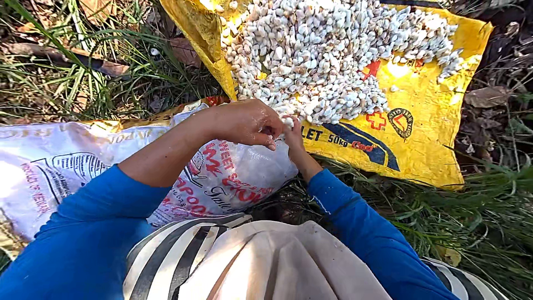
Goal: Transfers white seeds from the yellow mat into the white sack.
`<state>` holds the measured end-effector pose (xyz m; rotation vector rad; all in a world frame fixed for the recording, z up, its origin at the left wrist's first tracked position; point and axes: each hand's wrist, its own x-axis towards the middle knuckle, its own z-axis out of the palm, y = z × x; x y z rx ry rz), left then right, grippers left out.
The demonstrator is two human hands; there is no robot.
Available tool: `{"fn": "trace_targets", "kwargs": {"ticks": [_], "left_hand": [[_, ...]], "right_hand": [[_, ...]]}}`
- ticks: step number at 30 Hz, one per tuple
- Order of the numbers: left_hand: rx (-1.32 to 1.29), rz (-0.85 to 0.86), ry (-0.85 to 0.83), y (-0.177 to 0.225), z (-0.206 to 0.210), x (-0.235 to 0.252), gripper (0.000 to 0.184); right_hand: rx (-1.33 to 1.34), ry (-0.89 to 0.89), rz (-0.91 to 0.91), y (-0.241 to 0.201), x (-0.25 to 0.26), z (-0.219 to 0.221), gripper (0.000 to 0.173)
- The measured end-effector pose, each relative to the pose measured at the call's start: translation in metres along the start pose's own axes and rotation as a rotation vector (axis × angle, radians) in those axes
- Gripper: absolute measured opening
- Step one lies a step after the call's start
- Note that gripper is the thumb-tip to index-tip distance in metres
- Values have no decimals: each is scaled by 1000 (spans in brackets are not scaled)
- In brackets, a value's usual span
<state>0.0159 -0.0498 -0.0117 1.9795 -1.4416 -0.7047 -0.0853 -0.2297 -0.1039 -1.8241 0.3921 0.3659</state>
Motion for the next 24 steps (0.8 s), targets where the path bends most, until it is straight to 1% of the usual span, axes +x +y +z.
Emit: {"fn": "trace_targets", "kwargs": {"ticks": [1, 2, 3, 4, 5, 6, 7, 8, 9, 11, 12, 13, 14, 15, 16, 18, 19, 20, 21, 22, 24], "left_hand": [[4, -2, 2, 0, 0, -1, 17], [15, 0, 4, 0, 1, -1, 17], [26, -12, -4, 1, 1, -2, 18], [34, -31, -20, 4, 0, -1, 18], [40, -49, -38, 7, -1, 0, 18], [45, -58, -55, 9, -1, 1, 17], [44, -61, -75, 11, 1, 3, 16], [47, -64, -99, 12, 1, 4, 16], [45, -69, -116, 13, 2, 5, 15], [30, -54, -110, 10, 4, 6, 14], [26, -46, -93, 8, 4, 4, 14], [21, -39, -73, 6, 4, 3, 15], [18, -34, -56, 4, 3, 0, 16], [18, -39, -41, 3, 2, -2, 17], [23, -51, -31, 2, 0, -5, 20], [43, -112, -36, 0, -7, -11, 28], [63, -157, -50, -3, -10, -14, 31], [85, -199, -69, -6, -12, -17, 34], [95, -231, -83, -9, -14, -20, 34], [105, -231, -81, -11, -16, -23, 31], [93, -190, -57, -15, -17, -27, 21]], "right_hand": [[-178, -117, 19, -33, -17, 0, 33], [-324, -251, 112, -61, -31, -1, 32], [-430, -366, 146, -62, -38, 1, 31], [-455, -455, 130, -41, -40, 3, 29], [-399, -525, 77, -17, -37, 3, 28], [-349, -570, 81, -2, -37, 3, 27], [-326, -575, 135, 8, -39, 2, 28], [-337, -532, 182, 16, -41, 1, 26], [-370, -499, 185, 17, -41, -3, 24], [-369, -433, 113, 2, -37, -16, 22], [-301, -473, 114, -14, -25, -23, 22], [-220, -488, 93, -25, -1, -28, 21], [-49, -467, -7, -17, 35, -39, 24], [88, -375, -101, -5, 67, -58, 27], [161, -203, -161, 5, 92, -83, 28], [178, 208, -213, 23, 128, -140, 30], [151, 377, -218, 33, 140, -166, 32], [108, 490, -196, 44, 150, -187, 38], [72, 536, -142, 56, 157, -200, 46], [59, 525, -75, 67, 162, -204, 53], [64, 459, 10, 78, 166, -190, 65]]}}
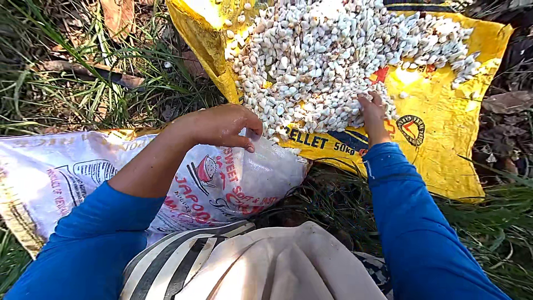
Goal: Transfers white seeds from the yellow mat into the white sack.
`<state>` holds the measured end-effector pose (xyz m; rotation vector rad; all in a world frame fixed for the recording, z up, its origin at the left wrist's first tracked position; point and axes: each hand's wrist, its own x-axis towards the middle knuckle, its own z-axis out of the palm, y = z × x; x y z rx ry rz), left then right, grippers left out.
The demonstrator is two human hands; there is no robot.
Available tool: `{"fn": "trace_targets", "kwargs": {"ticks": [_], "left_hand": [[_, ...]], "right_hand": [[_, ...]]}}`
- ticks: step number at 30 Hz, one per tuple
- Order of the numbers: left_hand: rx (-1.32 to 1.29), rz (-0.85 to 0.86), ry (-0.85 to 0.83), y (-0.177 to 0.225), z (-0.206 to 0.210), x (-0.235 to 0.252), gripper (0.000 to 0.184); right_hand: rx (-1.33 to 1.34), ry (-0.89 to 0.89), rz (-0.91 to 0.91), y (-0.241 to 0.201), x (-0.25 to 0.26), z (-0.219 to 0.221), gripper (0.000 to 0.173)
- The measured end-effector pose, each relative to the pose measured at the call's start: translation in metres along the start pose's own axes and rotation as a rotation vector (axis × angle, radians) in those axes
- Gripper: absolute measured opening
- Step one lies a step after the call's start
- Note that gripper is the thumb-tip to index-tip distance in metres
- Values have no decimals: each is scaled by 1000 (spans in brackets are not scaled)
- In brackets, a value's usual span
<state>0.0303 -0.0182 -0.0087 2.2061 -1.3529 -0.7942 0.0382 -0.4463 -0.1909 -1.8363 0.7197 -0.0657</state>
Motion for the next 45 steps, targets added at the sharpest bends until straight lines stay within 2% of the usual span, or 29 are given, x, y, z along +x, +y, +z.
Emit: {"fn": "trace_targets", "kwargs": {"ticks": [2, 7, 9, 11, 14, 15, 17, 19, 20, 22, 25, 28, 32, 33, 35, 36, 38, 39, 41, 43, 45], "left_hand": [[-32, 46, 19, -1, 1, 0, 15], [-32, 127, 12, -1, 8, 15, 14], [-38, 117, 10, 2, 9, 19, 12], [-35, 119, 17, 3, 9, 17, 12], [-40, 166, 52, 1, 10, 13, 12], [-38, 176, 56, 1, 10, 13, 12], [-31, 183, 46, 1, 10, 14, 12], [-20, 183, 22, 4, 9, 17, 10], [-13, 191, 14, 5, 9, 19, 9], [-6, 185, -14, 9, 8, 24, 8], [-3, 161, -58, 13, 9, 31, 8], [-39, 180, -27, 10, 10, 31, 10], [-65, 206, 23, 4, 11, 18, 12], [-59, 210, 28, 4, 10, 16, 12], [-48, 210, 23, 3, 6, 15, 12], [-46, 205, 15, 4, 5, 14, 12], [-41, 200, 10, 4, 4, 14, 12], [-39, 202, 10, 4, 5, 15, 12], [-28, 203, 11, 3, 5, 17, 12], [-29, 226, 20, 3, 9, 20, 12], [-23, 225, 19, 4, 9, 21, 12]], "right_hand": [[58, -33, 37, 3, -14, 23, 69], [349, -238, -89, 10, -82, 90, 51], [374, -325, -61, -1, -128, 111, 47], [202, -463, -24, -30, -186, 111, 35], [39, -664, -116, -50, -241, 105, 35], [-36, -743, -157, -42, -249, 103, 38], [-255, -948, -99, -33, -258, 100, 37], [-492, -1174, -46, -56, -264, 103, 31], [-547, -1268, -78, -66, -266, 106, 30], [-586, -1358, -152, -80, -273, 113, 31], [-548, -1362, -195, -83, -280, 115, 31], [-467, -1263, -157, -74, -273, 100, 29], [-276, -959, -6, -93, -241, 87, 24], [-227, -872, -71, -89, -217, 95, 17], [-32, -672, -302, -36, -159, 100, 21], [-33, -540, -274, -18, -148, 92, 26], [-170, -407, -40, -10, -169, 70, 34], [-188, -394, 73, -12, -191, 67, 38], [-136, -514, 204, -35, -226, 72, 44], [-179, -777, 280, -83, -256, 63, 37], [-305, -1061, 177, -100, -259, 57, 25]]}}
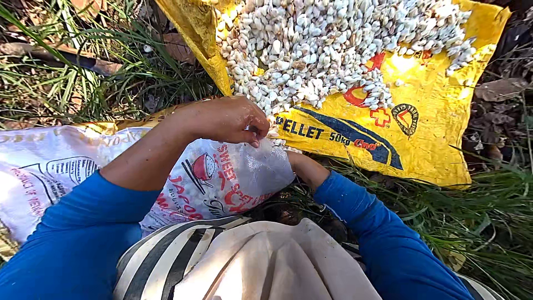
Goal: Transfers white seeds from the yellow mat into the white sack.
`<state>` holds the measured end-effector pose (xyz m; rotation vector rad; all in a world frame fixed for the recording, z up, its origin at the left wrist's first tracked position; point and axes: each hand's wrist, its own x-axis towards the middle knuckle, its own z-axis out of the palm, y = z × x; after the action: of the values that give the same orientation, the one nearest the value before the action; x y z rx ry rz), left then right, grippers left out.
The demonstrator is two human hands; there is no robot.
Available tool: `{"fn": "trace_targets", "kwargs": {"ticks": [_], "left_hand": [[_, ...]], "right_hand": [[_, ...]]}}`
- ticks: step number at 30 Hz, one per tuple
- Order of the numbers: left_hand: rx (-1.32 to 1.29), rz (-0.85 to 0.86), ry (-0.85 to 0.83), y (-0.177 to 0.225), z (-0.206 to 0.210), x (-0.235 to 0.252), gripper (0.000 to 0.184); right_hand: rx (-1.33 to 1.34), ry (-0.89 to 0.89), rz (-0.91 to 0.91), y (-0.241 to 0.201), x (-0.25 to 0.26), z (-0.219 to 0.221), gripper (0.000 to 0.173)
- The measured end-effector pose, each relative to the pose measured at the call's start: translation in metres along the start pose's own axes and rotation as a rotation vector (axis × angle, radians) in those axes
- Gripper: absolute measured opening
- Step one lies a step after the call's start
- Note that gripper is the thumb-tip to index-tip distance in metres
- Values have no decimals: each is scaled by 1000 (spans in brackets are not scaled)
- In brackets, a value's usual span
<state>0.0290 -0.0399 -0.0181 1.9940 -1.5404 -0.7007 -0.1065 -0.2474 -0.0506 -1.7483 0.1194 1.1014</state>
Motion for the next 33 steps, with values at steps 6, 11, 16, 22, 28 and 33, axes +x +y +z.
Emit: {"fn": "trace_targets", "kwargs": {"ticks": [6, 11, 16, 22, 28, 33], "left_hand": [[-14, -21, 49, 0, 0, -10, 14], [-81, -173, 88, -12, -2, -26, 39], [-12, -290, 37, -29, -18, -44, 20], [2, -259, 135, -30, -11, -40, 19], [6, -196, 218, -27, -12, -36, 17], [23, -168, 237, -27, -10, -34, 17]], "right_hand": [[126, 353, -355, 37, 89, -136, 34], [165, 1315, 35, 129, 60, -283, 71], [84, 1106, 37, 148, 117, -300, 79], [2, 874, -345, 78, 177, -216, 68], [15, 606, -477, 57, 176, -114, 68], [-186, 366, -469, 33, 94, -24, 48]]}}
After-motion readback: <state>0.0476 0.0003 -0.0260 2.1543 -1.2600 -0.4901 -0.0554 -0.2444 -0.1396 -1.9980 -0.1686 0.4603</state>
